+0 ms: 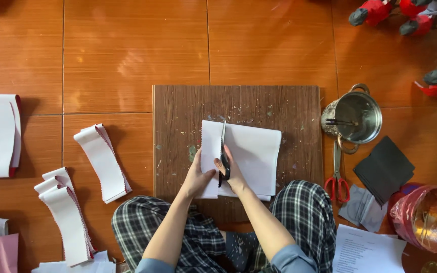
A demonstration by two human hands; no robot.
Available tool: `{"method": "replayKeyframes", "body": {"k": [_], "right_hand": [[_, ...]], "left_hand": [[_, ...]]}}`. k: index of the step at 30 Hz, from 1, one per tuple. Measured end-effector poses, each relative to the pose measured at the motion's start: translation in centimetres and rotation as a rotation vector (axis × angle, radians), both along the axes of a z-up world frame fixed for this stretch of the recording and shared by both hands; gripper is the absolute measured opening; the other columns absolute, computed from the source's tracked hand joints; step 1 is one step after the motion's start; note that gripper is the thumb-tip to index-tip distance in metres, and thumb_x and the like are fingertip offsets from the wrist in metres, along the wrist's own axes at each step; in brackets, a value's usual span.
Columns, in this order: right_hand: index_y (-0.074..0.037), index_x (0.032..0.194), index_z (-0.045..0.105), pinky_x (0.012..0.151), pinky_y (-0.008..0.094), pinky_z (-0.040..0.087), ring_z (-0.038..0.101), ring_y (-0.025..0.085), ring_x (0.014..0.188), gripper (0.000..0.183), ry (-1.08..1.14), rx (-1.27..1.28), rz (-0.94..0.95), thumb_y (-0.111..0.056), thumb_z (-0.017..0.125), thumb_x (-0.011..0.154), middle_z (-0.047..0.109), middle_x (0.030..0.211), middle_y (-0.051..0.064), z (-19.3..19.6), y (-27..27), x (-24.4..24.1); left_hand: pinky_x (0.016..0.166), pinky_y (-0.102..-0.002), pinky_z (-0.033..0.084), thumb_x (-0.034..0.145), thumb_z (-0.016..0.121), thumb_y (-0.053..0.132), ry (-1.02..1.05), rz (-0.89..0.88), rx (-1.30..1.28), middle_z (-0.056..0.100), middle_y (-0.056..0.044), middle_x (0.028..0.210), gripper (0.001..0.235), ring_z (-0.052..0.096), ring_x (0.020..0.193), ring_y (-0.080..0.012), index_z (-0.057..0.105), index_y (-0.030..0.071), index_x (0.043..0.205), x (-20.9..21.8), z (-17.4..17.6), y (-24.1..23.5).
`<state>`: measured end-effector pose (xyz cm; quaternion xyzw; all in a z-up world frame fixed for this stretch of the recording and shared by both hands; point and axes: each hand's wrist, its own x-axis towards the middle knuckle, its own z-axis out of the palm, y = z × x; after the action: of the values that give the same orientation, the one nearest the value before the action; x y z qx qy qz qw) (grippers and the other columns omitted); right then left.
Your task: Cutting a large sheet of white paper into smaller rectangular strips using scissors on a floor-based workspace.
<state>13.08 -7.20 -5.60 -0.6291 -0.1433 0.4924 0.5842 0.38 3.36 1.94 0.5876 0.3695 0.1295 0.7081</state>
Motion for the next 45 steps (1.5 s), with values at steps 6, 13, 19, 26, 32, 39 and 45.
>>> {"method": "replayKeyframes", "body": {"k": [6, 13, 19, 26, 32, 39, 45], "right_hand": [[-0.01, 0.161, 0.034, 0.084, 0.029, 0.056, 0.066, 0.016, 0.098, 0.086, -0.189, -0.174, -0.065, -0.032, 0.076, 0.089, 0.071, 0.116, 0.011, 2.2, 1.8, -1.4], [-0.007, 0.159, 0.035, 0.091, 0.027, 0.053, 0.064, 0.013, 0.105, 0.085, -0.205, -0.079, -0.023, -0.033, 0.078, 0.09, 0.068, 0.123, 0.007, 2.7, 1.5, 0.2], [-0.007, 0.161, 0.034, 0.083, 0.027, 0.052, 0.061, 0.011, 0.104, 0.084, -0.033, -0.081, -0.009, -0.033, 0.076, 0.093, 0.065, 0.128, 0.006, 3.0, 2.4, 0.1], [-0.013, 0.161, 0.031, 0.065, 0.025, 0.057, 0.067, 0.009, 0.079, 0.084, -0.068, -0.103, -0.079, -0.028, 0.074, 0.091, 0.07, 0.099, 0.004, 2.9, 2.7, -1.1], [-0.014, 0.162, 0.033, 0.054, 0.027, 0.05, 0.058, 0.01, 0.06, 0.083, -0.158, -0.101, -0.057, -0.029, 0.074, 0.091, 0.063, 0.081, 0.002, 3.4, 2.6, -0.7], [-0.013, 0.164, 0.032, 0.051, 0.029, 0.05, 0.055, 0.009, 0.059, 0.081, -0.262, 0.105, -0.06, -0.027, 0.076, 0.097, 0.056, 0.084, 0.0, 1.2, 1.9, -1.0], [-0.019, 0.161, 0.033, 0.039, 0.031, 0.048, 0.053, 0.011, 0.044, 0.083, -0.096, 0.038, -0.1, -0.027, 0.076, 0.091, 0.052, 0.072, 0.0, 2.7, 2.2, -1.2]], "left_hand": [[0.103, -0.037, 0.051, 0.08, 0.064, -0.009, 0.068, 0.029, -0.081, 0.059, -0.017, 0.139, 0.089, 0.059, 0.128, -0.0267, 0.027, 0.011, 0.158, 1.2, 0.3, 0.9], [0.098, -0.036, 0.055, 0.081, 0.063, -0.007, 0.01, 0.023, -0.159, 0.061, -0.018, 0.137, 0.087, 0.062, 0.123, -0.026, 0.028, 0.013, 0.158, 0.9, -0.6, 0.9], [0.101, -0.036, 0.053, 0.081, 0.068, -0.003, 0.066, 0.058, -0.162, 0.062, -0.017, 0.135, 0.086, 0.062, 0.122, -0.025, 0.029, 0.009, 0.157, 0.7, 0.8, 1.2], [0.102, -0.036, 0.051, 0.083, 0.068, -0.003, 0.091, 0.051, -0.051, 0.063, -0.018, 0.135, 0.084, 0.062, 0.124, -0.0253, 0.03, 0.009, 0.156, 0.7, -0.8, 0.9], [0.091, -0.042, 0.058, 0.082, 0.071, -0.001, 0.216, 0.159, 0.206, 0.066, -0.022, 0.131, 0.085, 0.069, 0.113, -0.0319, 0.031, 0.014, 0.156, -0.4, -1.5, 4.1], [0.104, -0.05, 0.05, 0.075, 0.074, -0.003, 0.524, 0.538, 0.579, 0.056, -0.028, 0.144, 0.102, 0.059, 0.126, -0.0426, 0.024, 0.018, 0.161, -17.2, -2.2, 14.2], [0.103, -0.052, 0.047, 0.081, 0.083, 0.03, 1.03, 0.436, 0.3, 0.061, -0.031, 0.13, 0.11, 0.06, 0.119, -0.0478, 0.013, 0.017, 0.166, -26.3, -6.5, 14.9]]}}
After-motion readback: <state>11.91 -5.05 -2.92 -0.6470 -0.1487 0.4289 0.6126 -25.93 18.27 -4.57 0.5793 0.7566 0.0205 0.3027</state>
